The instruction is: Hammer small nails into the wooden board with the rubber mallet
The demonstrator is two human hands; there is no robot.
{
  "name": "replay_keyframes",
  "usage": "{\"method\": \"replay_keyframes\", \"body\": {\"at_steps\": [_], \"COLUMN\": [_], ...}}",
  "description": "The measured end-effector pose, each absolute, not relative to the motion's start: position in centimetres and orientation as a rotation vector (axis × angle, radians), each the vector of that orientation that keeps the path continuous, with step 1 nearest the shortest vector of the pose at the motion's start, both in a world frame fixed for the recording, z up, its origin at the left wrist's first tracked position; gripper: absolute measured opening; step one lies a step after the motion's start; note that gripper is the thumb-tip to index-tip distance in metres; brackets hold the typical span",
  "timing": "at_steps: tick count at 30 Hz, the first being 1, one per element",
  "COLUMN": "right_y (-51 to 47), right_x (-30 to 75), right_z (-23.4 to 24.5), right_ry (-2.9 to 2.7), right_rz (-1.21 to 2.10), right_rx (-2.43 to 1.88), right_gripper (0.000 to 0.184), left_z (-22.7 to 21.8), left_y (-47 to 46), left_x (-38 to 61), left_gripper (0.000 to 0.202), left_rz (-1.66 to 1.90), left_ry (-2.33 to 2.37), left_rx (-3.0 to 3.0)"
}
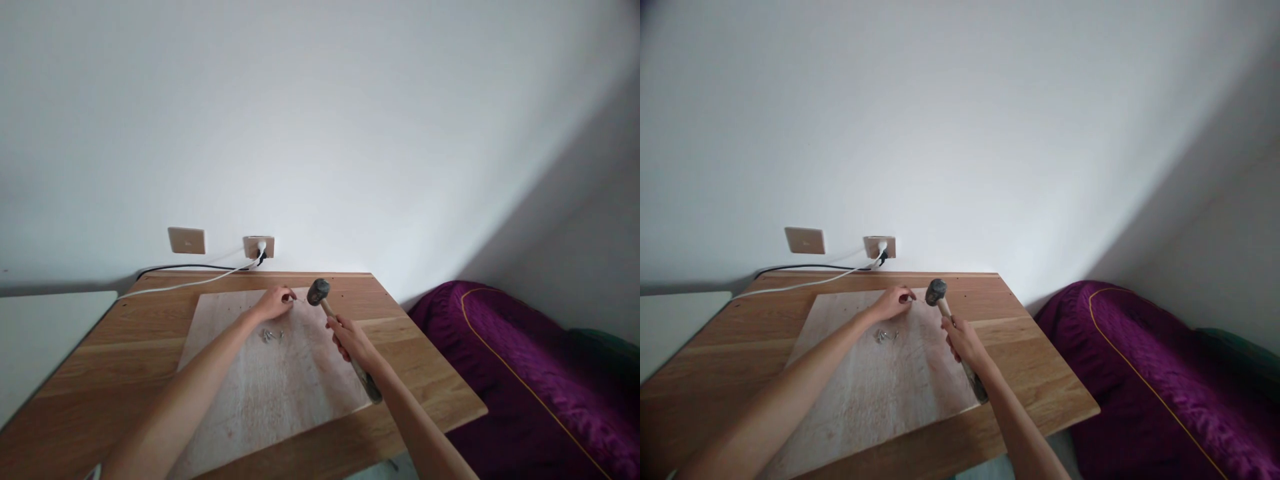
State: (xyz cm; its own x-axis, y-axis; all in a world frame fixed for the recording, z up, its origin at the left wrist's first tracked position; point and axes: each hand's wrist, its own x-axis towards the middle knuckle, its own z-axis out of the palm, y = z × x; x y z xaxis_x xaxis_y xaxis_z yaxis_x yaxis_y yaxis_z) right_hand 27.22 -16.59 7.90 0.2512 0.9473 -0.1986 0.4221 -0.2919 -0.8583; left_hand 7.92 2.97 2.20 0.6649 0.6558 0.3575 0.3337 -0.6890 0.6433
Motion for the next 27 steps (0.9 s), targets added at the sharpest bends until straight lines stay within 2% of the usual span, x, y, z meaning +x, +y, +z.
{"method": "replay_keyframes", "body": {"at_steps": [4,6,12,19,27], "right_y": [-15.4,-14.7,-13.7,-14.3,-13.9], "right_x": [25.7,24.8,23.7,24.9,24.9], "right_z": [10.3,10.6,8.5,8.8,8.2], "right_ry": [-1.273,-1.301,-1.337,-1.203,-1.186], "right_rz": [0.937,0.923,0.971,0.954,0.978], "right_rx": [-1.721,-1.725,-1.869,-1.730,-1.741], "right_gripper": [0.039,0.037,0.028,0.039,0.038], "left_z": [2.1,2.0,2.1,2.1,2.2], "left_y": [2.9,2.9,2.8,3.0,2.7], "left_x": [7.9,7.9,7.9,7.9,7.9], "left_gripper": [0.044,0.046,0.031,0.013,0.019], "left_rz": [0.802,0.834,0.932,0.834,0.783], "left_ry": [0.804,0.832,0.835,0.868,0.791], "left_rx": [2.358,2.351,2.299,2.275,2.337]}}
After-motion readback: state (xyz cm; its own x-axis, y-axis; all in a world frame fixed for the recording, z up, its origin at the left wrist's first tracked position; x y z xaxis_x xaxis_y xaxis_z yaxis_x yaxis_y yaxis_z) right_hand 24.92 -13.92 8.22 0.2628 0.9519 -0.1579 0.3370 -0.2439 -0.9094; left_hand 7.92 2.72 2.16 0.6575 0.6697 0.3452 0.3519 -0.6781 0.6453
